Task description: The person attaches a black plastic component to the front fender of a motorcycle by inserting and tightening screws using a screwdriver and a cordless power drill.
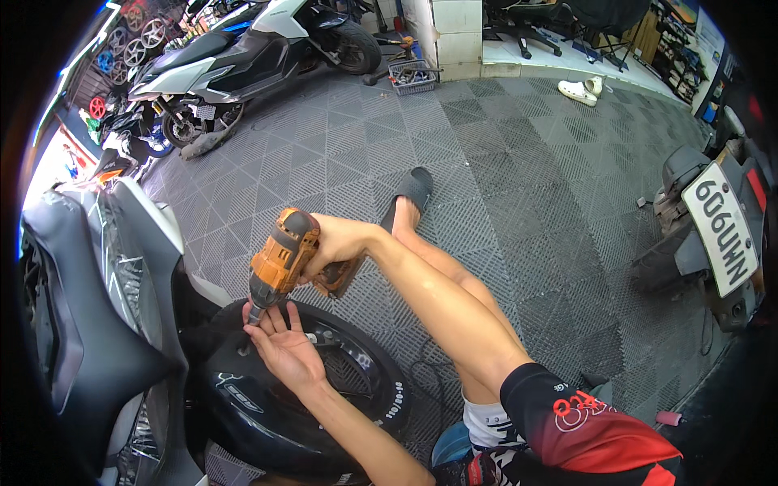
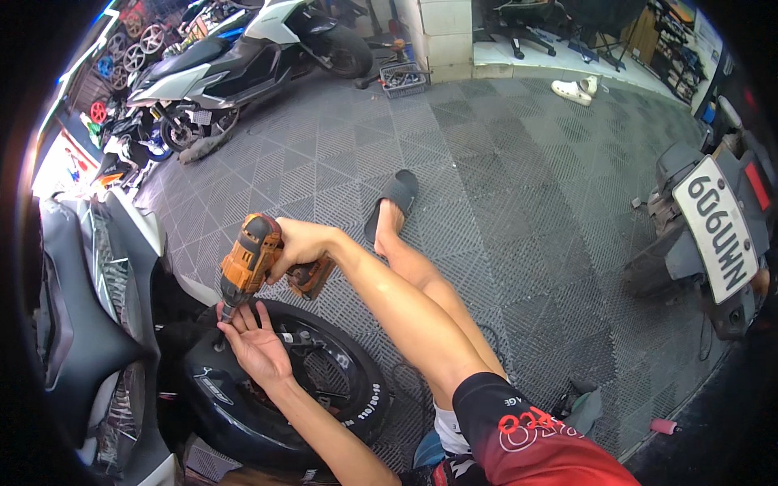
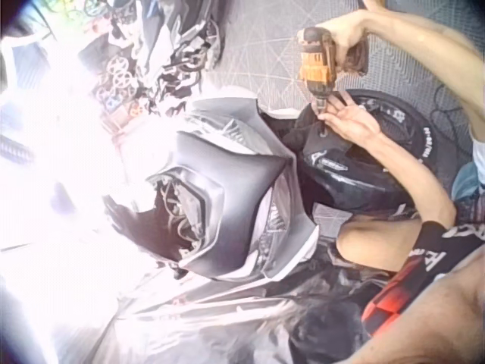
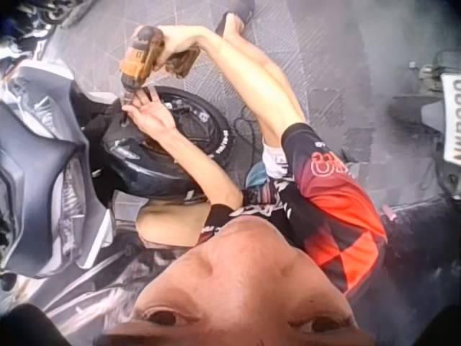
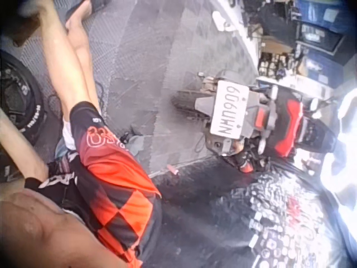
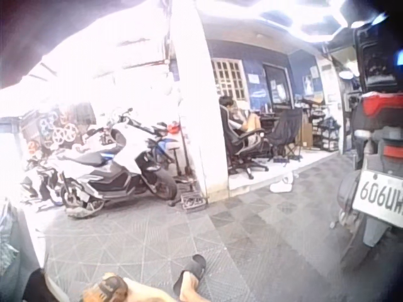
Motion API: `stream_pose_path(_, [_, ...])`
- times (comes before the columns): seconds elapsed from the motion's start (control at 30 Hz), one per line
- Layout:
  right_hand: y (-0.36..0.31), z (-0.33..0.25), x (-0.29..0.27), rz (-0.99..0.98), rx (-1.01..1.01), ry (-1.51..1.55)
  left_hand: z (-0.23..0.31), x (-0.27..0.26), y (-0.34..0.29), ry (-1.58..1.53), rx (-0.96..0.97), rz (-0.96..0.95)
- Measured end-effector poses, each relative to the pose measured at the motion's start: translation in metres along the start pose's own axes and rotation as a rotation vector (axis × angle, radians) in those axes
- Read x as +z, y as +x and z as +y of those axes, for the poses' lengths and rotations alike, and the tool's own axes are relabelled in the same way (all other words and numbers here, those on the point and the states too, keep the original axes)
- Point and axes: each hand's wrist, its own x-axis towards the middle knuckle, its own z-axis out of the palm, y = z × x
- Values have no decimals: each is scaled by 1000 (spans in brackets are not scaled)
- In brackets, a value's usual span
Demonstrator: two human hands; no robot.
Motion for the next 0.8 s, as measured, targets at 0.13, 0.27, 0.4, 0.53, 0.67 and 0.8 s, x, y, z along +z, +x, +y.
stream_pose_path(0.13, [-16,-14,4,-25,126,-44,5,0,0,58,-13,24])
stream_pose_path(0.27, [-33,-37,6,-54,278,-8,-1,5,-1,38,-39,36])
stream_pose_path(0.4, [-14,-60,19,-121,410,-165,5,-5,7,-91,-34,-13])
stream_pose_path(0.53, [-34,-70,27,22,388,-169,-11,-3,23,-64,-88,-82])
stream_pose_path(0.67, [-117,-90,-69,189,544,-521,-84,45,-16,-3,-463,-286])
stream_pose_path(0.8, [-159,-146,-77,180,771,-560,-99,61,-45,50,-472,-472])
